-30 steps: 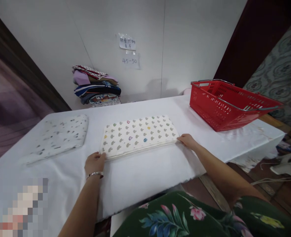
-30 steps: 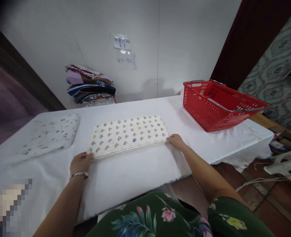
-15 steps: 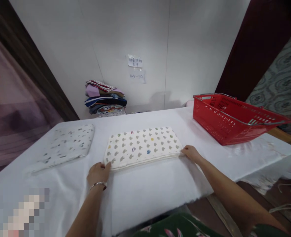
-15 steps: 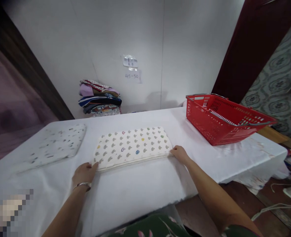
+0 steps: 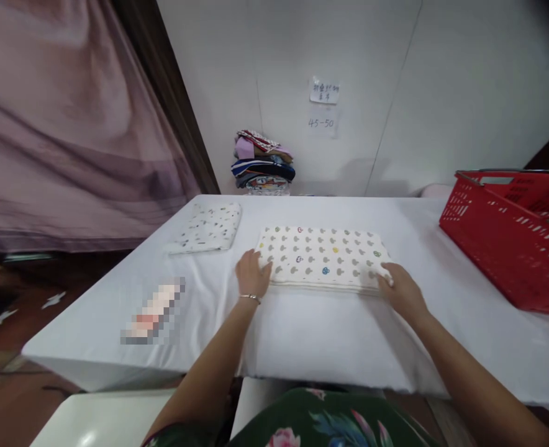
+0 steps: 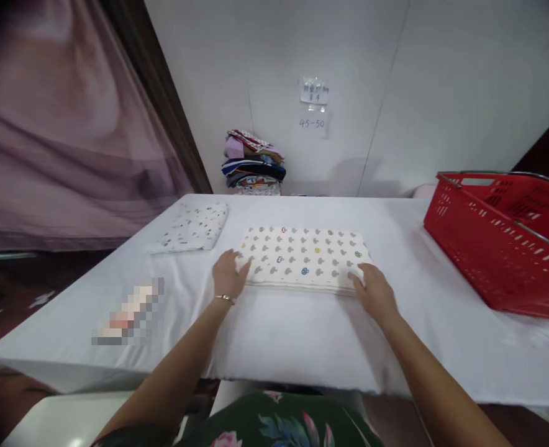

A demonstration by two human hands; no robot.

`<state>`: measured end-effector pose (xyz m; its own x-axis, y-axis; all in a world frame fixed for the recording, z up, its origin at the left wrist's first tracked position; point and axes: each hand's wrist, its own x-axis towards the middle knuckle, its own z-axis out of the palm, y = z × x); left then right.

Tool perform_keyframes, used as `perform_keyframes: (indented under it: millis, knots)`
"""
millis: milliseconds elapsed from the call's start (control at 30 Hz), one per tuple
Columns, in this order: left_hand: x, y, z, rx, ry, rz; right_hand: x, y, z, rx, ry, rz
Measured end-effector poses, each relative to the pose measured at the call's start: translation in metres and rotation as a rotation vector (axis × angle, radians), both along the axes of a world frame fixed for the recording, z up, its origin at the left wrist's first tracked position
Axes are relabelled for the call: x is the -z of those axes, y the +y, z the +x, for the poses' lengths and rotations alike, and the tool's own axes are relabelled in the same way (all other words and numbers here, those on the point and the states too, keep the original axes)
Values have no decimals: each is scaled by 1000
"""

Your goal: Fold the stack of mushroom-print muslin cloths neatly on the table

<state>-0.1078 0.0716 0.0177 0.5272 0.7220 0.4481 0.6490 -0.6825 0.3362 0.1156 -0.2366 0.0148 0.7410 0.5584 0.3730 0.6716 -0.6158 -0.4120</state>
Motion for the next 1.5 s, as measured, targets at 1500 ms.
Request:
perform_keyframes:
  millis: [1500]
  knots:
    - [20,-37,19,639,20,-90,25,83,-60,-519,-135,19]
